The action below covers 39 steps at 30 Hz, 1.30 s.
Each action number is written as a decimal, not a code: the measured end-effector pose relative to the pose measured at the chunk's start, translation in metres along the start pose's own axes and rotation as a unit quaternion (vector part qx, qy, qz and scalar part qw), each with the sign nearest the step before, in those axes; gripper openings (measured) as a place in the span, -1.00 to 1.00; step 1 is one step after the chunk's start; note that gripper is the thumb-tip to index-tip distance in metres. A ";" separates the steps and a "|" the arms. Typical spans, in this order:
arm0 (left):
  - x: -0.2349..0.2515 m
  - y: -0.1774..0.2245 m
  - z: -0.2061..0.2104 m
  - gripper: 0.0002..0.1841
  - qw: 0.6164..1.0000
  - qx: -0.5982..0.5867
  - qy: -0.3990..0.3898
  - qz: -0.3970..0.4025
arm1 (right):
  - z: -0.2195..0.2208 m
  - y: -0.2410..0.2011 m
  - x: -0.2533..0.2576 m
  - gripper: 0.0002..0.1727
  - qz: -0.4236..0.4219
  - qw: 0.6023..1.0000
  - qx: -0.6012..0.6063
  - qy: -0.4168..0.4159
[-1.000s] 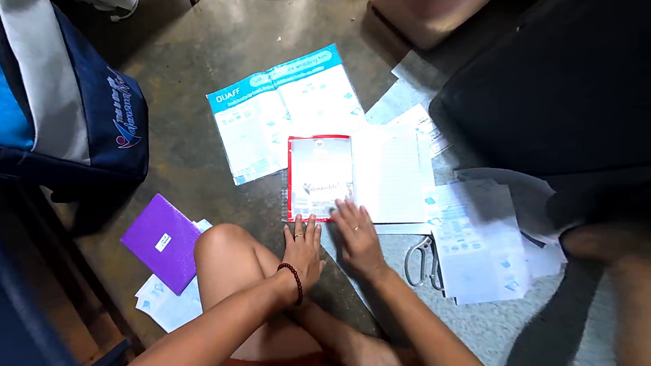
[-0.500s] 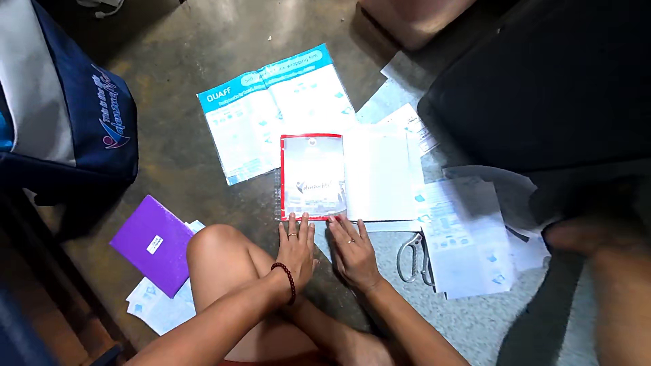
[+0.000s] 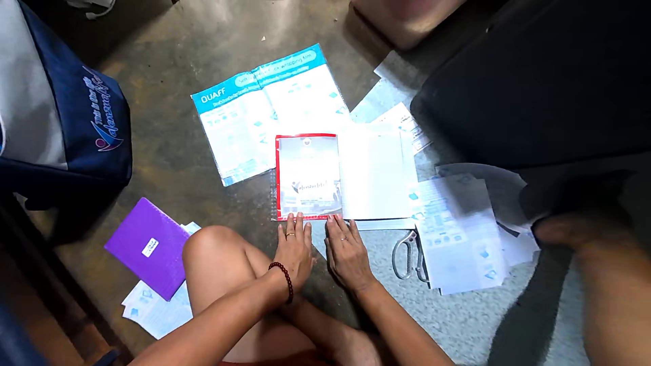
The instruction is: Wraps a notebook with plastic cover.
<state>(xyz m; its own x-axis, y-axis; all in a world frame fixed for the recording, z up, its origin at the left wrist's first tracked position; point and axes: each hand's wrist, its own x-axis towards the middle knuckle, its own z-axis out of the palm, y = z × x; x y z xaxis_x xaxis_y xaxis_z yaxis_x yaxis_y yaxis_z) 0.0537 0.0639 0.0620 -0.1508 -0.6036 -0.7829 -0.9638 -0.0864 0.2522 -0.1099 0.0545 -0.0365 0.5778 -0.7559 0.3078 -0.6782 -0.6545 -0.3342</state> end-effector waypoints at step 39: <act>0.019 0.014 -0.046 -0.54 0.997 0.010 0.059 0.056 | -0.088 0.032 -0.029 -0.49 0.518 0.847 -0.028 -0.115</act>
<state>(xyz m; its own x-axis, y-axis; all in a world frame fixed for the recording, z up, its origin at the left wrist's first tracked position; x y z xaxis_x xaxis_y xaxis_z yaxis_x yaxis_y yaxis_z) 0.0476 0.0145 0.0774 -0.2325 -0.6983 -0.6770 -0.9464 0.0020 0.3229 -0.1880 0.0566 0.0222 -0.2725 -0.9110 -0.3094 -0.8918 0.3599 -0.2742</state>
